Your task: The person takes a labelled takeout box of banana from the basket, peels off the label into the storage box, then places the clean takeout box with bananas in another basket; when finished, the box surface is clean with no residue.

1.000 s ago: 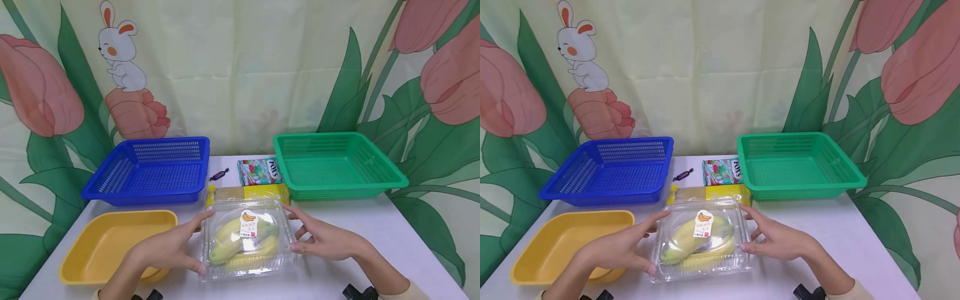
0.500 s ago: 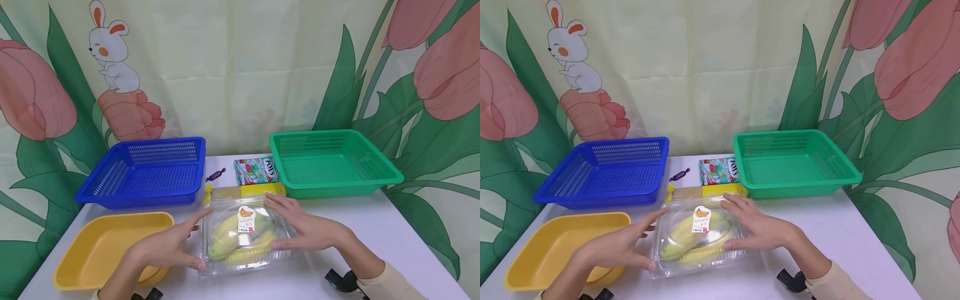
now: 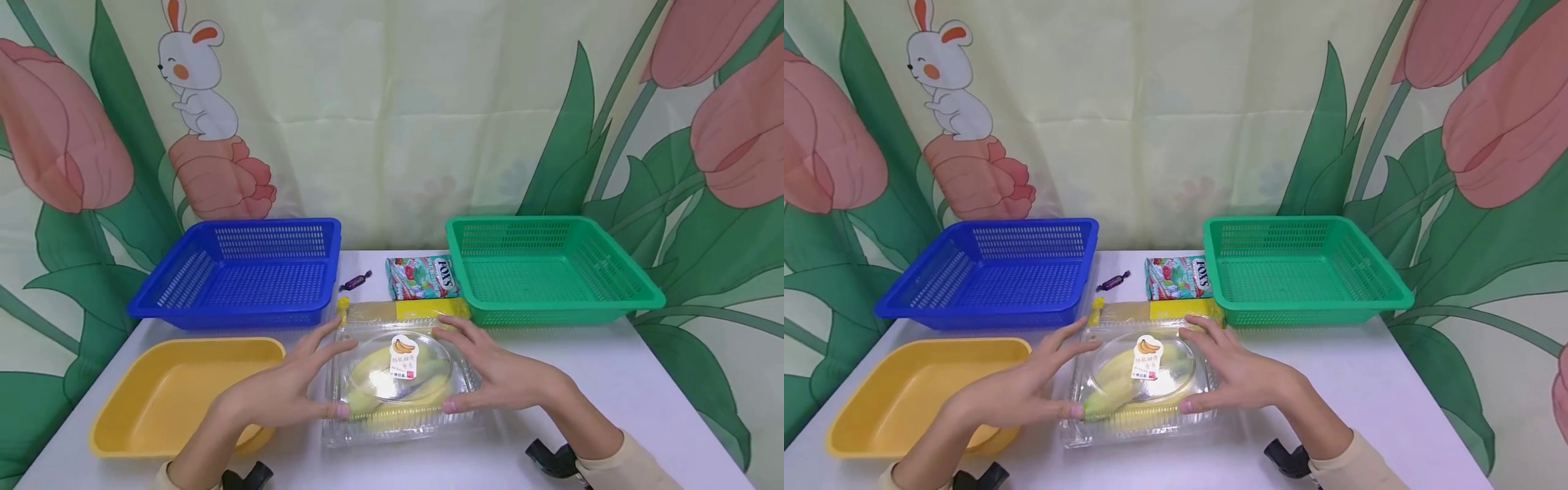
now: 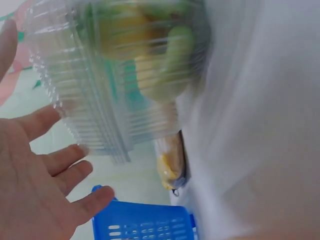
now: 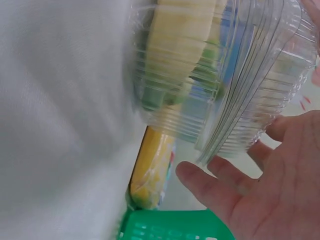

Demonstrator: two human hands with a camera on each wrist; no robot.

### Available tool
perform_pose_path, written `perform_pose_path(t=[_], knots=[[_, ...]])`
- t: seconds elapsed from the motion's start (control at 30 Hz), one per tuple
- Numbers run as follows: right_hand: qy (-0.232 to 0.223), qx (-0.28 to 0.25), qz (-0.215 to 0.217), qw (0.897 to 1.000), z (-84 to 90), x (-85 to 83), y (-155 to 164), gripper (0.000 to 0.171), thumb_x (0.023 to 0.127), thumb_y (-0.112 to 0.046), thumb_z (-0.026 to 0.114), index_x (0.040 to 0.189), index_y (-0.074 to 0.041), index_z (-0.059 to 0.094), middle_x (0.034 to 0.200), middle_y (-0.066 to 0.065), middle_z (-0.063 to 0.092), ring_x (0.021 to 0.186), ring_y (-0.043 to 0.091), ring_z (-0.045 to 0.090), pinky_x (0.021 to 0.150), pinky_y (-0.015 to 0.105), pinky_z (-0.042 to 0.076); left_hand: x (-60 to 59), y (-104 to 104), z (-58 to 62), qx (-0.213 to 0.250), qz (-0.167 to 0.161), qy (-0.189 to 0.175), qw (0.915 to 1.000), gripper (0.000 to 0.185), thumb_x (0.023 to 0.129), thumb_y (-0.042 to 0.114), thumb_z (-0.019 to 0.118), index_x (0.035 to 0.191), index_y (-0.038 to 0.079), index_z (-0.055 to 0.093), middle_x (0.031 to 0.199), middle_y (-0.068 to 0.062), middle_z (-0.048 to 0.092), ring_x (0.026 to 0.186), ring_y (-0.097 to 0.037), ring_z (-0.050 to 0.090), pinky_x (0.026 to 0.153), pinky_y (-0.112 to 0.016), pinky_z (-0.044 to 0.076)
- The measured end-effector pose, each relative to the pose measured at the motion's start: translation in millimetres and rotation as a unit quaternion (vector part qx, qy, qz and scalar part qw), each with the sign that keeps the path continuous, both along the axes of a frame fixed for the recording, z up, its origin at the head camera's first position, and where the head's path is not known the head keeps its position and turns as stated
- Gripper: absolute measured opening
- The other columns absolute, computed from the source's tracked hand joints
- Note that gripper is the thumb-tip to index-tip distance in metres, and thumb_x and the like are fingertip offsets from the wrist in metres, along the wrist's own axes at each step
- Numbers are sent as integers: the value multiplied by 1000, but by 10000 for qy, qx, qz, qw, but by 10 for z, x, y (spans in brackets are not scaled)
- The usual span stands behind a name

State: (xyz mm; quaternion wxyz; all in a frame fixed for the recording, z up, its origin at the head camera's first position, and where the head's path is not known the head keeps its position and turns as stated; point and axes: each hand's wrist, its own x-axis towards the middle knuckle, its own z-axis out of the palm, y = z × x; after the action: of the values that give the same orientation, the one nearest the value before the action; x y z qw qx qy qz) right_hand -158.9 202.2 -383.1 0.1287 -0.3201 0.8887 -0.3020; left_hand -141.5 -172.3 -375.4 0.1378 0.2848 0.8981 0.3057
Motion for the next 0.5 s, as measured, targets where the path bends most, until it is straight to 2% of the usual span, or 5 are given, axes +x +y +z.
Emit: perform_pose_path(t=[0.13, 0.23, 0.37, 0.5], knots=[[77, -62, -2, 10000, 3, -9, -15, 103, 80, -62, 80, 160, -22, 30, 168, 1, 14, 152, 36, 19, 109, 65, 41, -12, 39, -24, 262, 107, 390, 9988, 74, 91, 62, 69, 154, 30, 45, 173, -2, 9, 157, -40, 12, 111, -75, 32], [192, -138, 60, 9997, 1, -15, -12, 101, 81, -58, 82, 160, -20, 32, 168, 5, 16, 151, 38, 21, 108, 67, 40, -1, 73, -67, 344, 216, 549, 9977, 71, 91, 62, 68, 151, 30, 48, 173, 3, 9, 157, -38, 12, 111, -74, 31], [217, -161, 57, 9996, -11, -9, -8, 99, 81, -57, 82, 159, -21, 33, 168, 5, 17, 150, 39, 23, 107, 68, 40, 30, 103, -121, 295, 264, 723, 9966, 81, 84, 66, 73, 152, 31, 47, 173, 6, 7, 157, -37, 12, 112, -73, 32], [188, -127, -4, 9997, -20, 0, -6, 100, 80, -61, 81, 159, -24, 32, 168, 2, 17, 151, 37, 23, 107, 66, 41, 60, 127, -133, 228, 172, 950, 9951, 88, 76, 71, 77, 150, 32, 49, 172, 0, 12, 156, -40, 14, 111, -75, 31]])
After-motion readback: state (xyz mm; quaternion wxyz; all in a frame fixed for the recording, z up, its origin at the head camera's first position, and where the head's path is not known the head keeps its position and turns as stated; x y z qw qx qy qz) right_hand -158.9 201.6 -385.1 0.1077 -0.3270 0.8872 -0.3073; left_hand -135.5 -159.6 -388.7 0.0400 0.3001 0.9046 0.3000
